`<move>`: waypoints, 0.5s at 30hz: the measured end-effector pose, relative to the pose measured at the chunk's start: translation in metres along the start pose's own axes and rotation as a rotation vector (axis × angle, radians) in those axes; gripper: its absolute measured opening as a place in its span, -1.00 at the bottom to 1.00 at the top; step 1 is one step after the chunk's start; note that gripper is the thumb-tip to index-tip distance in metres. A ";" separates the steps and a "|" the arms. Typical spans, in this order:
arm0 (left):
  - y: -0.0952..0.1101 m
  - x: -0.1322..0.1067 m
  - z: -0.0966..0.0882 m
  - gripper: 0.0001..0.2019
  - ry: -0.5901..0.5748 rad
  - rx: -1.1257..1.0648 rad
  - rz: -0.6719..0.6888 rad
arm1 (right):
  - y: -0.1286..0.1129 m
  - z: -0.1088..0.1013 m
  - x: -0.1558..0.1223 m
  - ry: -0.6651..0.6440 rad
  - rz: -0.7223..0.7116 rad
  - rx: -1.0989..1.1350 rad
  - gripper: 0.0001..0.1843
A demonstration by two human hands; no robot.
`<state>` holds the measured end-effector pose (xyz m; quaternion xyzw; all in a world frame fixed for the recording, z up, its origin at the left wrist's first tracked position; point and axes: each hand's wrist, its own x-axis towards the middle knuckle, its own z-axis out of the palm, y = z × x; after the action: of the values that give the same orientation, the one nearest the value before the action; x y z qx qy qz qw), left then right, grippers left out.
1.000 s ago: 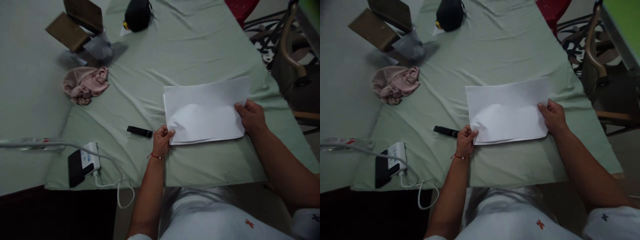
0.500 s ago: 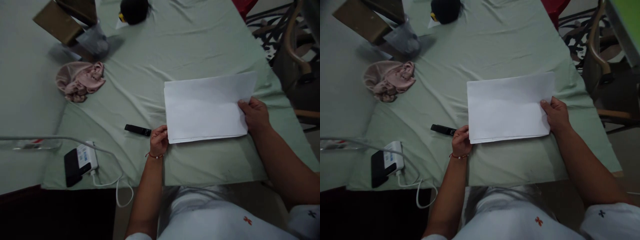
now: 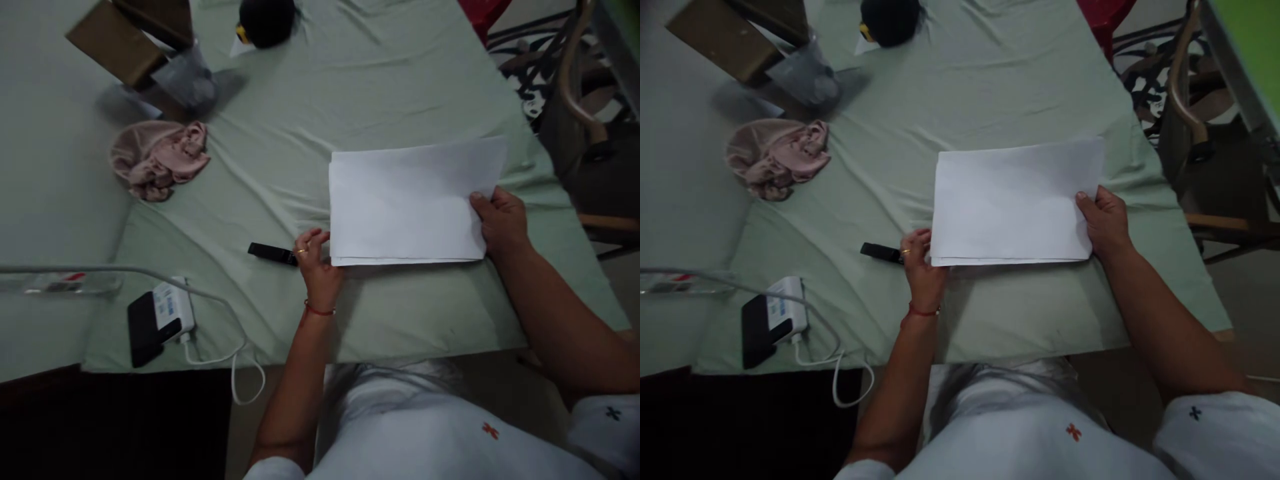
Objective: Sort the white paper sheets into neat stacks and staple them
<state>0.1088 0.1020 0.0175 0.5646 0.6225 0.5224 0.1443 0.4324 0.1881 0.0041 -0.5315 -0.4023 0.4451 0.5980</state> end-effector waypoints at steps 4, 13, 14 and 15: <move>0.038 -0.013 -0.005 -0.74 -0.053 0.311 0.180 | 0.000 -0.001 -0.001 -0.055 -0.014 -0.046 -0.79; 0.047 -0.026 -0.002 -0.70 -0.235 -0.026 -0.158 | -0.001 -0.004 -0.005 -0.134 0.002 -0.144 -0.72; 0.043 -0.025 -0.003 -0.60 -0.207 -0.080 -0.243 | 0.000 -0.004 -0.005 -0.137 -0.004 -0.152 -0.72; 0.040 -0.024 -0.005 -0.51 -0.178 -0.127 -0.325 | 0.001 -0.004 -0.004 -0.145 -0.014 -0.167 -0.73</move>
<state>0.1345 0.0721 0.0419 0.4904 0.6562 0.4782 0.3166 0.4351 0.1828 0.0023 -0.5428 -0.4840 0.4431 0.5242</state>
